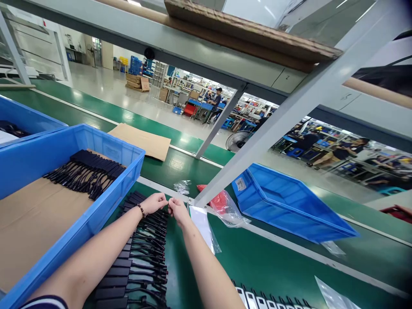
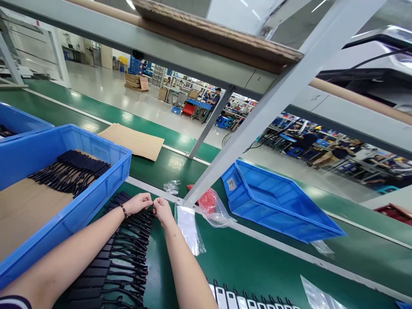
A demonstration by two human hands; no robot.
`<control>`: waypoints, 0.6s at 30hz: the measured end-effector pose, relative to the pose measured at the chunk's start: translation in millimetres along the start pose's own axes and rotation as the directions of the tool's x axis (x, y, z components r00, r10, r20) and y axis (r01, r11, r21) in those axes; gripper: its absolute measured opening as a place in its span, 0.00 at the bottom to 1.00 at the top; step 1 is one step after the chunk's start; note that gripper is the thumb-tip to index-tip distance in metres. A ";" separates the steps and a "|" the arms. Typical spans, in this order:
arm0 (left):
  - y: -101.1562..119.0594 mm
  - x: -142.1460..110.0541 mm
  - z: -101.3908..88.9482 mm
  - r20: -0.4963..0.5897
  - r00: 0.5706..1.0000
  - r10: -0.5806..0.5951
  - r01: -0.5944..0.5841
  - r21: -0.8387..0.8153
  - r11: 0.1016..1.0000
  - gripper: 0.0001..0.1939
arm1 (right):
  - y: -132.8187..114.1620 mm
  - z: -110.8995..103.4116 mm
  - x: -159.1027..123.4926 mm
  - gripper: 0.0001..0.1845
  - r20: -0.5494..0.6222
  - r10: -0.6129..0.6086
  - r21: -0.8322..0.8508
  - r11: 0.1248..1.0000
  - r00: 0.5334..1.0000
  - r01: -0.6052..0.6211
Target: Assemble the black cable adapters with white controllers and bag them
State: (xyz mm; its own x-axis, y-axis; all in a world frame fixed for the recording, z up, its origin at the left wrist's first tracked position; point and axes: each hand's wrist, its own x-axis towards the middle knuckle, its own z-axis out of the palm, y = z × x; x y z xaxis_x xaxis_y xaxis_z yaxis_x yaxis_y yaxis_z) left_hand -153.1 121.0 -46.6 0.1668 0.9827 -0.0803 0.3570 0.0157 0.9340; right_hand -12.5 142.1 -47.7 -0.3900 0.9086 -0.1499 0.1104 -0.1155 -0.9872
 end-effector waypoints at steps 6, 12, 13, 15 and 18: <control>5.9 -0.6 -4.1 0.040 0.998 -0.049 0.051 -0.051 0.997 0.12 | -4.0 6.1 1.2 0.16 -0.003 0.084 0.103 0.991 0.996 -0.083; 11.7 -3.8 -2.8 0.011 0.997 -0.080 0.081 -0.064 0.995 0.13 | -52.0 -11.6 -29.5 0.16 -0.214 -0.040 0.167 0.983 0.976 0.077; 13.5 -5.0 -2.5 0.000 0.997 -0.077 0.077 -0.061 0.995 0.14 | -68.1 -13.8 -44.2 0.16 -0.229 -0.085 0.174 0.976 0.970 0.127; 20.6 -7.0 -2.8 -0.041 0.998 -0.056 0.054 -0.051 0.997 0.15 | -102.8 -16.6 -83.9 0.15 -0.194 -0.223 0.220 0.939 0.955 0.264; 48.3 -11.6 -7.3 -0.162 0.986 0.029 -0.032 -0.013 0.999 0.14 | -146.8 -21.0 -158.2 0.19 -0.145 -0.414 0.262 0.860 0.899 0.438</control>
State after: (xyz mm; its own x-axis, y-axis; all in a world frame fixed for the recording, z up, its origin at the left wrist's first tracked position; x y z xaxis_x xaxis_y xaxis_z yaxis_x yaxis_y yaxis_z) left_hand -144.5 111.7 2.0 0.0259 0.9997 0.0044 0.3392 -0.0129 0.9406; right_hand 52.2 23.8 122.1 -0.2635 0.9226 0.2819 -0.3152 0.1939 -0.9290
